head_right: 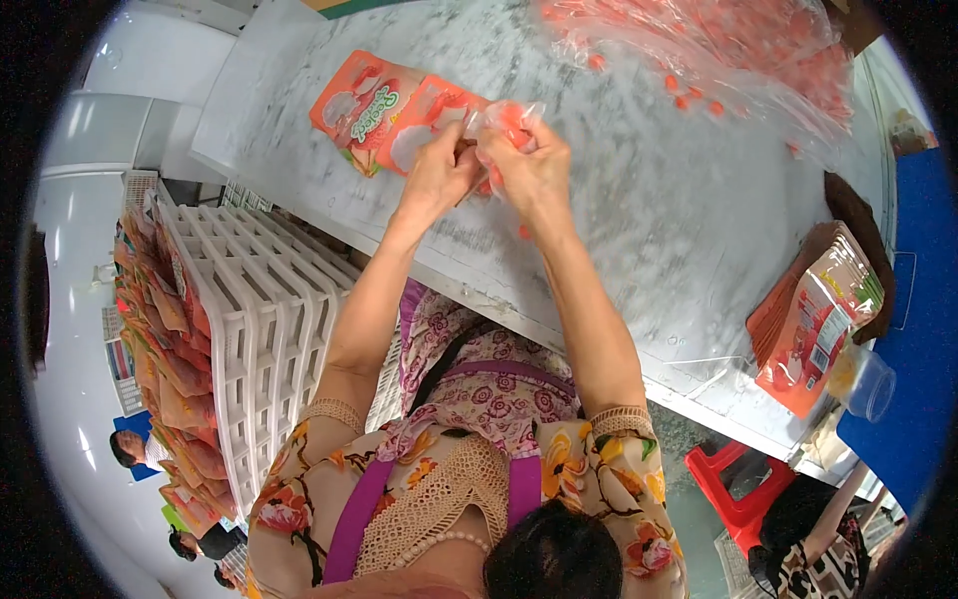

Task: Manual packaging of small individual candies into larger product bags and organizing them into storage trays.

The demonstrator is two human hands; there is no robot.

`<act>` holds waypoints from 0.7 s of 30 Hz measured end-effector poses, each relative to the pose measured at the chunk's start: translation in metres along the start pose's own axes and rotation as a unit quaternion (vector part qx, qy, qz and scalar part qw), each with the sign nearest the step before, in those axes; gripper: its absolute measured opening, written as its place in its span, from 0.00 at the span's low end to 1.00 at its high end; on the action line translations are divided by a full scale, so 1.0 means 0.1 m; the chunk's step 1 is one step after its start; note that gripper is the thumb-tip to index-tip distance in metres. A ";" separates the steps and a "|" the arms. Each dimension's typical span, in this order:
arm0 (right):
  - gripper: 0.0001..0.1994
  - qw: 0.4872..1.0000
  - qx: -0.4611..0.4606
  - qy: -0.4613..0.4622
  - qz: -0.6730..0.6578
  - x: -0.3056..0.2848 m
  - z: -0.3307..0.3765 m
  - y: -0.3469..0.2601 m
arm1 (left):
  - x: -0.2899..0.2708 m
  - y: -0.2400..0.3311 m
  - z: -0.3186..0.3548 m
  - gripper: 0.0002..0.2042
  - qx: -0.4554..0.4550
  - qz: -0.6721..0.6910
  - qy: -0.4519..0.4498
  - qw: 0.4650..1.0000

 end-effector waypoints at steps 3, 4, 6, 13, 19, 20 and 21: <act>0.11 0.995 0.016 -0.033 0.089 0.04 0.11 0.03 | 0.03 -0.35 -0.10 0.05 -0.034 0.072 0.045 0.996; 0.12 0.986 0.010 -0.049 0.158 0.02 0.15 0.01 | 0.04 -0.35 -0.09 0.05 -0.036 0.071 0.044 0.996; 0.11 0.973 -0.053 -0.067 0.216 0.01 0.12 0.13 | 0.05 -0.37 -0.07 0.03 -0.012 0.080 0.089 0.993; 0.11 0.833 -0.311 -0.126 0.440 0.11 0.11 0.36 | -0.02 -0.18 0.01 0.03 0.022 0.041 0.162 0.986; 0.10 0.802 -0.237 -0.181 0.518 0.14 -0.08 0.39 | -0.01 -0.04 0.14 0.03 0.122 -0.005 0.154 0.981; 0.10 0.802 -0.237 -0.183 0.518 0.14 -0.10 0.38 | 0.01 -0.03 0.14 0.03 0.179 -0.038 0.167 0.969; 0.11 0.827 -0.209 -0.184 0.489 0.13 -0.12 0.38 | 0.03 -0.02 0.14 0.04 0.235 -0.072 0.179 0.953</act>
Point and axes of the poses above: each hand's wrist, its own z-axis away from the middle knuckle, its own x-axis out of the palm, y = z × x, the point moved 1 cm from there along -z, towards the middle knuckle, and after that the axes turned 12 degrees about -x, right-handed, at the moved point
